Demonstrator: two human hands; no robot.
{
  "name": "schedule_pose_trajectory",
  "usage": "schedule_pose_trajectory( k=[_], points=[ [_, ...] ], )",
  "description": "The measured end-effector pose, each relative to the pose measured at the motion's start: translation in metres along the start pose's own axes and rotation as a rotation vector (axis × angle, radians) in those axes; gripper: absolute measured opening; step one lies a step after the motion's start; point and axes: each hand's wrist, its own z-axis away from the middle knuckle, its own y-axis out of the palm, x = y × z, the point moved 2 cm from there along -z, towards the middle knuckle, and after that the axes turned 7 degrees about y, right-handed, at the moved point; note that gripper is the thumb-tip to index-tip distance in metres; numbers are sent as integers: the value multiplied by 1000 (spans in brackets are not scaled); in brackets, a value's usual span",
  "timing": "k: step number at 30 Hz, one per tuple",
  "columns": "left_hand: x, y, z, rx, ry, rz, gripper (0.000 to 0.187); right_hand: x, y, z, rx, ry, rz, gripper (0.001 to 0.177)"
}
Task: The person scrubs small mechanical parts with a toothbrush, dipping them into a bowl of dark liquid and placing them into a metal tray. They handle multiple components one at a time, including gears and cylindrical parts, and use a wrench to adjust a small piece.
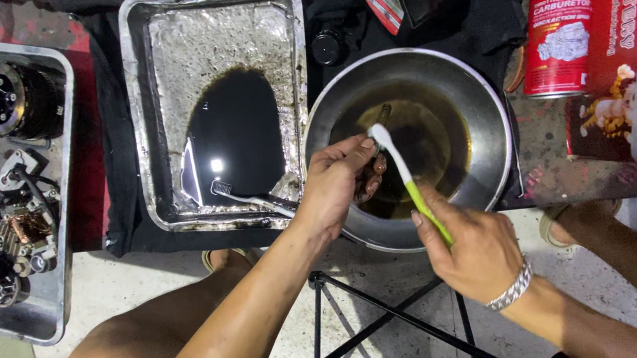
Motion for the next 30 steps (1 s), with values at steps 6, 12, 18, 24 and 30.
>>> schedule_pose_trajectory(
  k=[6, 12, 18, 24, 30],
  points=[
    [7, 2, 0, -18, -22, 67, 20, -3, -2, -5, -1, 43, -64, 45],
    [9, 0, 0, 13, -8, 129, 21, -10, 1, -12, 43, 102, -51, 43],
    [2, -1, 0, 28, -7, 140, 23, -5, 5, -3, 133, 145, -28, 50],
    [1, 8, 7, 19, -31, 78, 23, -6, -4, -6, -53, 48, -15, 44],
    [3, 5, 7, -30, -2, 60, 29, -4, -8, -13, 3, 109, -18, 44]
  ],
)
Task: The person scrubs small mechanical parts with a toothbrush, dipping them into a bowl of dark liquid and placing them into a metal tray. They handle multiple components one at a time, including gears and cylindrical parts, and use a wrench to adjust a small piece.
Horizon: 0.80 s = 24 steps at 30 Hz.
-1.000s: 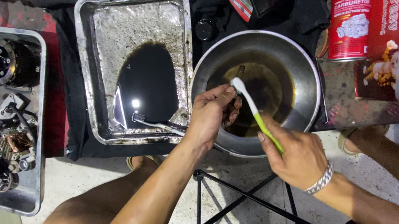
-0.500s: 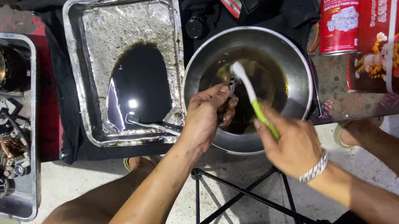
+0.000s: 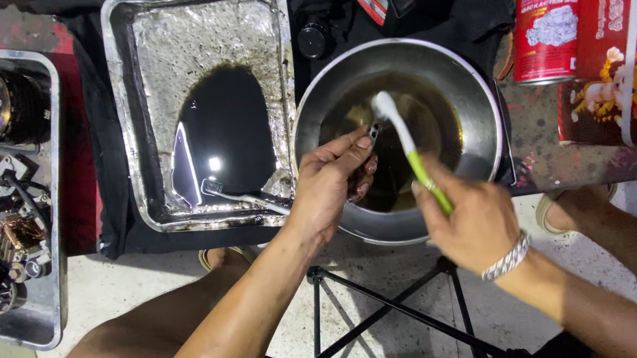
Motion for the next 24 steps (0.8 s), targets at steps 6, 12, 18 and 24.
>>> schedule_pose_trajectory(
  k=[6, 12, 18, 24],
  points=[
    [0, -1, 0, -1, 17, -17, 28, 5, 1, 9, -57, -68, 29, 44],
    [-1, 4, 4, 11, -5, -31, 29, -1, 0, 5, 33, 48, 41, 47],
    [-5, 8, 6, 10, -35, -24, 34, -3, -5, -1, -17, -8, 3, 46],
    [-7, 5, 3, 38, -1, 29, 32, -3, -8, 0, -41, 63, 12, 44]
  ],
)
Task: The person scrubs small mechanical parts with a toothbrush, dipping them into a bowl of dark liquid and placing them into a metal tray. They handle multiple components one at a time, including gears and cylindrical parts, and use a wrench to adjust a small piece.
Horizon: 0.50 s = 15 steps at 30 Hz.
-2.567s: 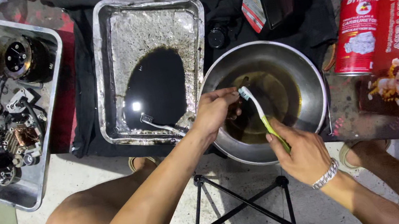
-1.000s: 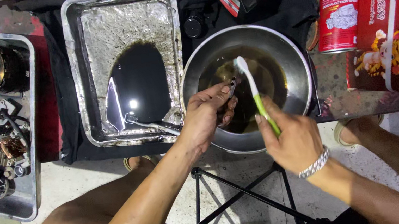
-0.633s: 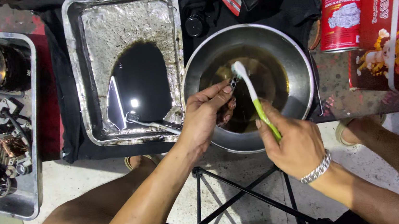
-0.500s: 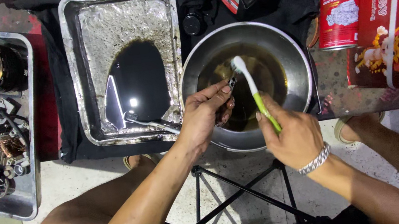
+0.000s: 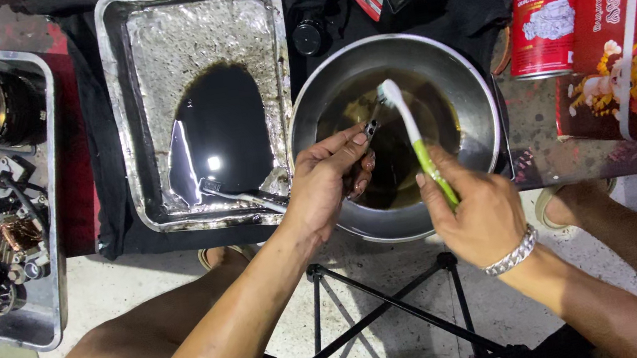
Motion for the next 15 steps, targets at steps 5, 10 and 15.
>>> schedule_pose_trajectory(
  k=[5, 10, 15],
  points=[
    [-3, -2, 0, 10, 52, 10, 32, 3, -5, 2, -50, -93, -51, 42],
    [-1, -4, -1, -21, 48, 8, 36, 4, -4, 4, -34, -103, -7, 43],
    [0, -5, -2, -34, 38, 10, 38, 4, -5, 7, -60, -153, -33, 43]
  ],
)
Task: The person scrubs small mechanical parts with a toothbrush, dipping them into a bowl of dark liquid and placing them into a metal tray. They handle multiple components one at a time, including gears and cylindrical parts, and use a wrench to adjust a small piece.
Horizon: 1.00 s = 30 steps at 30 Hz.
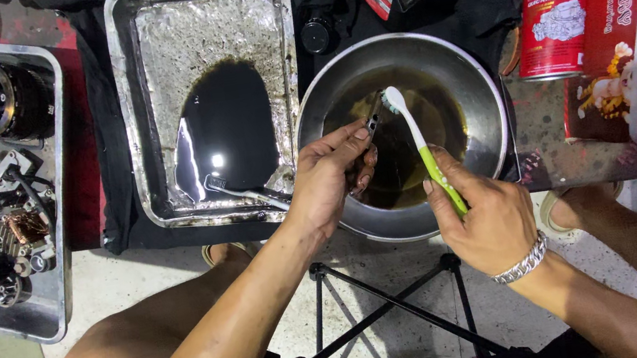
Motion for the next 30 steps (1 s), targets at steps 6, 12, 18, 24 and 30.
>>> schedule_pose_trajectory(
  k=[6, 12, 18, 24, 30],
  points=[
    [-3, 3, 2, -2, -12, -34, 36, -3, 2, -1, 39, 38, 8, 44],
    [-5, 4, 5, 34, -10, -27, 31, -6, 4, 0, 21, 9, 53, 44],
    [-4, 3, 6, 17, -21, -17, 28, -5, 3, -2, 45, 19, 86, 45],
    [-6, 1, 5, -6, -13, -7, 32, -2, 4, 0, 25, -11, 111, 44],
    [-7, -3, 5, -34, 3, -60, 35, -3, 6, 4, 34, -22, 71, 44]
  ],
)
